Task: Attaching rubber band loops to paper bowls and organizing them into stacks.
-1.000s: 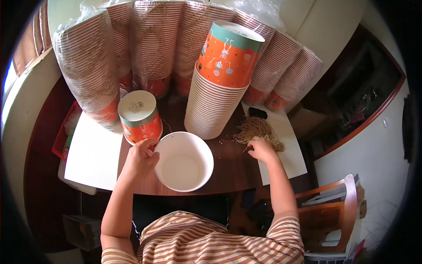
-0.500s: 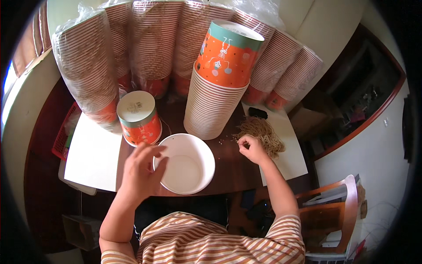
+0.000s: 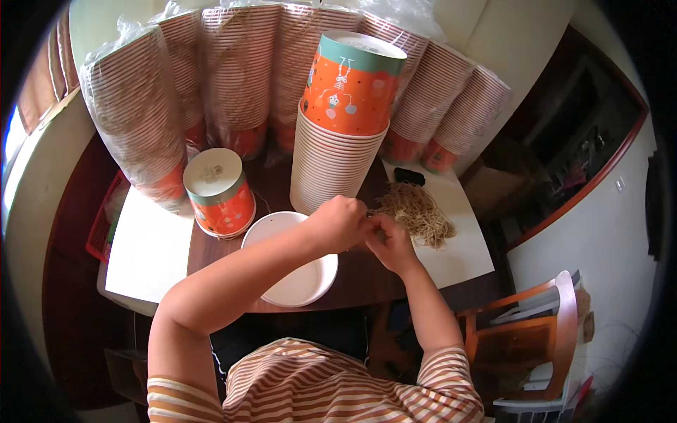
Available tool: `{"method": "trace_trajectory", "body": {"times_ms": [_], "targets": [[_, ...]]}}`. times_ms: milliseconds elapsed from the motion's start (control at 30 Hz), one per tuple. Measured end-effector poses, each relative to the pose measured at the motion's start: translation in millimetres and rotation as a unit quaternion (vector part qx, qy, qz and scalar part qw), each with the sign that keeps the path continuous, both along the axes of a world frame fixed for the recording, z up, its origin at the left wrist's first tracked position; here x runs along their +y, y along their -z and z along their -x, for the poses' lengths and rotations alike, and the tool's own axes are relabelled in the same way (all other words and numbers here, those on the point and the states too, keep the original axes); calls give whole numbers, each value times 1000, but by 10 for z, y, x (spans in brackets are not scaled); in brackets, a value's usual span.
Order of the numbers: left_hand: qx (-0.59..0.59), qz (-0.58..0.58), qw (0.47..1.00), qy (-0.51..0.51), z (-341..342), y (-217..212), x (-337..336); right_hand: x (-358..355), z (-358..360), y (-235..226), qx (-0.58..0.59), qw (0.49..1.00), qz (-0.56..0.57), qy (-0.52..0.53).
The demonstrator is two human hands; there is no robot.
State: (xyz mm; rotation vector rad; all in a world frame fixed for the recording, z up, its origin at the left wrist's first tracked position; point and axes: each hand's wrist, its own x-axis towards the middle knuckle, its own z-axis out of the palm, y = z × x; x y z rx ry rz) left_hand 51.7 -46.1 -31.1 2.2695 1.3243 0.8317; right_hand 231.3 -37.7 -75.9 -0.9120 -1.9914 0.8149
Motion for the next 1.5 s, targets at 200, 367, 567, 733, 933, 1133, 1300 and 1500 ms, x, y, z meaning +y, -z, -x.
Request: {"method": "trace_trajectory", "body": {"times_ms": [200, 367, 567, 733, 933, 1133, 1300, 1500], "targets": [[-25, 56, 998, 18, -40, 15, 51, 63, -117, 51, -2, 1000, -5, 23], [-5, 62, 998, 23, -23, 5, 52, 50, -86, 18, -6, 1000, -7, 23], [-192, 92, 977, 28, 327, -348, -65, 578, -364, 455, -136, 984, -62, 101], [-339, 119, 933, 34, 517, -988, -439, 1091, -1267, 1097, -205, 925, 65, 313], [-324, 164, 925, 110, 559, -963, -967, 503, -817, 282, -411, 816, -169, 369], [-214, 182, 955, 95, 430, -787, -1027, -428, -121, -585, 232, 944, 129, -194], [-244, 159, 953, 86, 393, -570, -1019, -883, 240, -771, 236, 872, 335, -268], [-228, 225, 946, 44, 576, -300, -1170, -1005, 325, -600, 98, 977, 141, -127]]}}
